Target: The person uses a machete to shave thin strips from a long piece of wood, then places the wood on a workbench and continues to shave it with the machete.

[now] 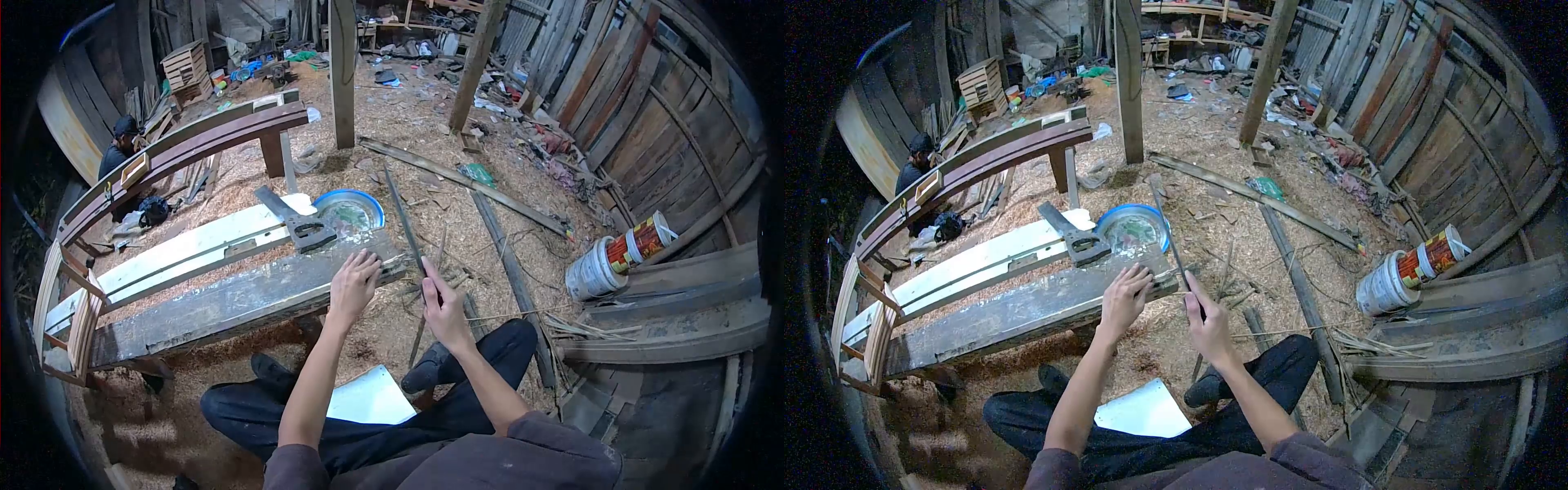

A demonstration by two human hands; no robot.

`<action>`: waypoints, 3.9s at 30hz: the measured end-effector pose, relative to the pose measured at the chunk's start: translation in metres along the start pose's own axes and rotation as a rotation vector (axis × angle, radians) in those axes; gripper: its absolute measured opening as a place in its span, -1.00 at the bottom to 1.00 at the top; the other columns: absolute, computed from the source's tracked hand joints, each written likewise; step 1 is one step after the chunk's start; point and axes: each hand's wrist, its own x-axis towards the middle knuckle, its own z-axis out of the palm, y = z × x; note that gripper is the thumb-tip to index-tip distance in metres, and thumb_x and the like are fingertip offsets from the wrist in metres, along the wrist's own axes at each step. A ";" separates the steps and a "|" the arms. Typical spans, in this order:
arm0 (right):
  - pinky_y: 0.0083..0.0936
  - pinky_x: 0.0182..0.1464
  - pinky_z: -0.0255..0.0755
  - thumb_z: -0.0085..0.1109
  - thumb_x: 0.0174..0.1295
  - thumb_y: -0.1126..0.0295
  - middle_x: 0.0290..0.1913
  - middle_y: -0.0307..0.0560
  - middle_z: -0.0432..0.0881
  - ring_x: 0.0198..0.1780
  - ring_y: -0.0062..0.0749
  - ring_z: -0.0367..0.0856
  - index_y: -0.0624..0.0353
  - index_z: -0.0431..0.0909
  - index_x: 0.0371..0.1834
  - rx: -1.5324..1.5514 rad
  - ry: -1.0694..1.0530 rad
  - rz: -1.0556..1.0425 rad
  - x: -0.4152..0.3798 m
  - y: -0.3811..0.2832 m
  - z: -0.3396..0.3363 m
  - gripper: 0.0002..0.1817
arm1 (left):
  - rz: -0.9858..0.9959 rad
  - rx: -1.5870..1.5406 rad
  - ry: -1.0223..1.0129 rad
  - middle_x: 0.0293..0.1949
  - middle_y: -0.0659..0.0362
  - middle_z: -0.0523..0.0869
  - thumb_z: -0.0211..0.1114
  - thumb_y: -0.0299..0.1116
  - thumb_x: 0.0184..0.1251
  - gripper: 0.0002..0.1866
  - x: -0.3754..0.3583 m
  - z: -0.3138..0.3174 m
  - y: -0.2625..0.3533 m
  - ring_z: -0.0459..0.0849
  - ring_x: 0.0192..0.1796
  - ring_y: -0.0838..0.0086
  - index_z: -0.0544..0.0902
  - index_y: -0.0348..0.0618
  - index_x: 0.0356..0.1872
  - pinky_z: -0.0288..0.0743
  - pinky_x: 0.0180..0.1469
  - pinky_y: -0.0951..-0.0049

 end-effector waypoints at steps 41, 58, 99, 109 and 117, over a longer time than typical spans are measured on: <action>-0.26 -0.32 0.47 0.05 0.69 0.10 -0.39 0.24 0.68 -0.51 -0.26 0.59 -0.08 0.49 0.60 -0.121 -0.106 0.054 -0.031 0.055 0.032 -0.50 | -0.032 -0.059 0.060 0.19 0.04 0.84 0.42 -0.34 0.46 -0.79 -0.002 -0.006 -0.001 0.73 0.37 0.19 0.86 -0.17 0.00 0.51 0.53 0.15; -0.16 -0.25 0.58 0.13 0.65 0.10 -0.23 0.19 0.80 -0.28 -0.06 0.80 -0.08 0.62 0.49 -0.203 0.031 -0.039 -0.027 0.021 0.025 -0.55 | -0.032 -0.060 0.072 0.20 0.05 0.83 0.43 -0.33 0.45 -0.78 -0.003 -0.004 -0.002 0.74 0.35 0.19 0.86 -0.16 -0.01 0.53 0.51 0.17; -0.43 -0.13 0.58 0.29 0.56 0.12 -0.18 0.05 0.83 -0.25 -0.48 0.70 0.22 0.68 0.34 0.044 -0.066 0.148 0.019 0.065 -0.009 -0.53 | -0.094 0.021 0.045 0.13 -0.02 0.85 0.44 -0.36 0.41 -0.76 0.013 0.009 0.003 0.82 0.17 0.09 0.81 -0.13 0.04 0.69 0.22 0.18; -0.30 0.06 0.66 0.28 0.57 0.15 0.07 0.25 0.82 -0.02 -0.09 0.86 0.19 0.67 0.37 -0.001 -0.130 -0.105 0.033 0.077 -0.008 -0.54 | -0.100 0.083 -0.001 0.09 0.06 0.87 0.43 -0.39 0.40 -0.76 0.025 0.005 0.004 0.87 0.09 0.17 0.85 -0.04 0.04 0.74 0.11 0.22; -0.19 -0.01 0.67 0.26 0.57 0.19 -0.02 0.31 0.82 -0.06 0.07 0.85 0.23 0.68 0.34 -0.064 -0.206 0.023 0.035 0.070 -0.006 -0.57 | -0.095 0.074 0.038 0.08 0.08 0.88 0.44 -0.41 0.38 -0.77 0.024 0.007 0.000 0.87 0.08 0.21 0.87 -0.04 0.02 0.76 0.12 0.25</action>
